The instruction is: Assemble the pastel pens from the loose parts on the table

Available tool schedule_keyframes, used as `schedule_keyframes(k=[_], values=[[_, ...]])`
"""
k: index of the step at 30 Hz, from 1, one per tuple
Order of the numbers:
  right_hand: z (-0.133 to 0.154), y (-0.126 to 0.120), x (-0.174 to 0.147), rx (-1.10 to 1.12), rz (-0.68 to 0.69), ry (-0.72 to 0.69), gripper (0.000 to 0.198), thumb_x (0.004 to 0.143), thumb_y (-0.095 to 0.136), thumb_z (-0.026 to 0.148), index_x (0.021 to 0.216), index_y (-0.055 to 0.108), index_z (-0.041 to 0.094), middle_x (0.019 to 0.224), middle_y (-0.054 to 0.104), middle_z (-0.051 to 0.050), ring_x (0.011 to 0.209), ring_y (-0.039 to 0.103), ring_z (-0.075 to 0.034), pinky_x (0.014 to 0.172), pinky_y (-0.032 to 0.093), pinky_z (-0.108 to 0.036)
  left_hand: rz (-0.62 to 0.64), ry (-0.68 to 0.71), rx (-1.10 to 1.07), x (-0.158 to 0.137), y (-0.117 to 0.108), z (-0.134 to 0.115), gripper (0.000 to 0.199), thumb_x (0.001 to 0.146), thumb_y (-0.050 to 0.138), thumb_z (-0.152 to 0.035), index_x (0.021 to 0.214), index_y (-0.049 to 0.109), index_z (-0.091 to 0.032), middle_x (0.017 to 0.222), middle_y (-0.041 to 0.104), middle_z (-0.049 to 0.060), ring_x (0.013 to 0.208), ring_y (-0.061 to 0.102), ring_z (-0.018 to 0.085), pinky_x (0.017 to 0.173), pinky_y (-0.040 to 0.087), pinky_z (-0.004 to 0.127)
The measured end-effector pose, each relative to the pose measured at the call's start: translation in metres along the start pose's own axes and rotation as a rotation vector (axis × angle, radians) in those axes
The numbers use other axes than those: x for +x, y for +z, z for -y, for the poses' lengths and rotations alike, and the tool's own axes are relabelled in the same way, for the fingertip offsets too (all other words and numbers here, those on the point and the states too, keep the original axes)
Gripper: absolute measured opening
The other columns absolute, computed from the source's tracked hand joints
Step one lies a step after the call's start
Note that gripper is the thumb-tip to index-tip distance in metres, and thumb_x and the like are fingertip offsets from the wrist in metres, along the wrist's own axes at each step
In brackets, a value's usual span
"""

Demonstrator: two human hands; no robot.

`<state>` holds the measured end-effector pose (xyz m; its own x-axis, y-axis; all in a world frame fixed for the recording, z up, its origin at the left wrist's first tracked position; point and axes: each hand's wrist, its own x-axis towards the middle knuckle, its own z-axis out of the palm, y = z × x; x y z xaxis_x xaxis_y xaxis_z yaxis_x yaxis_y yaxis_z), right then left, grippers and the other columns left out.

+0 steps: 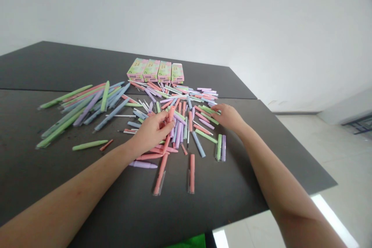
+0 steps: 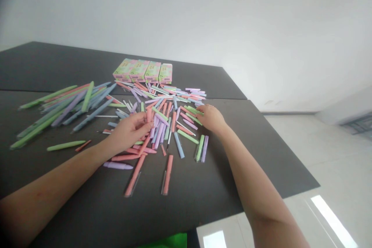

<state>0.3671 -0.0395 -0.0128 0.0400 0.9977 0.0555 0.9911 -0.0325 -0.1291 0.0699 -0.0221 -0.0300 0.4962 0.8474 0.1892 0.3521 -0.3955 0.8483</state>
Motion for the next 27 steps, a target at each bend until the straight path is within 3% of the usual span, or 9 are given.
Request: schedule_keyframes(k=[4, 12, 21, 27], values=[[0.010, -0.001, -0.004, 0.030, 0.067, -0.067, 0.026, 0.085, 0.055, 0.029, 0.103, 0.070, 0.020, 0.106, 0.071, -0.008, 0.098, 0.064, -0.023, 0.083, 0.044, -0.029, 0.004, 0.005, -0.016, 0.000, 0.000, 0.001, 0.020, 0.083, 0.056, -0.039, 0.082, 0.059, -0.019, 0.064, 0.062, -0.001, 0.056, 0.059, 0.015, 0.050, 0.046, 0.024], [0.021, -0.002, -0.009, 0.086, 0.090, -0.138, 0.028, 0.085, 0.053, 0.027, 0.106, 0.072, 0.020, 0.106, 0.072, -0.008, 0.098, 0.064, -0.022, 0.083, 0.044, -0.028, 0.016, 0.008, -0.024, 0.000, 0.000, -0.001, 0.021, 0.084, 0.055, -0.039, 0.082, 0.058, -0.019, 0.065, 0.062, 0.000, 0.057, 0.059, 0.015, 0.050, 0.046, 0.024], [-0.004, -0.011, -0.001, 0.339, 0.069, 0.009, 0.027, 0.082, 0.053, 0.029, 0.093, 0.075, 0.018, 0.091, 0.075, -0.002, 0.082, 0.065, -0.018, 0.075, 0.046, -0.026, 0.014, 0.004, -0.026, -0.001, 0.000, 0.000, 0.020, 0.084, 0.055, -0.039, 0.082, 0.059, -0.019, 0.065, 0.061, -0.001, 0.057, 0.059, 0.015, 0.051, 0.046, 0.024], [-0.044, -0.019, 0.004, 0.421, -0.227, 0.291, 0.041, 0.078, 0.046, 0.026, 0.107, 0.073, 0.017, 0.093, 0.075, -0.007, 0.054, 0.056, -0.014, 0.054, 0.042, -0.026, 0.009, 0.004, -0.028, -0.001, 0.000, 0.000, 0.020, 0.083, 0.055, -0.039, 0.081, 0.058, -0.019, 0.064, 0.061, -0.001, 0.057, 0.059, 0.015, 0.051, 0.046, 0.024]])
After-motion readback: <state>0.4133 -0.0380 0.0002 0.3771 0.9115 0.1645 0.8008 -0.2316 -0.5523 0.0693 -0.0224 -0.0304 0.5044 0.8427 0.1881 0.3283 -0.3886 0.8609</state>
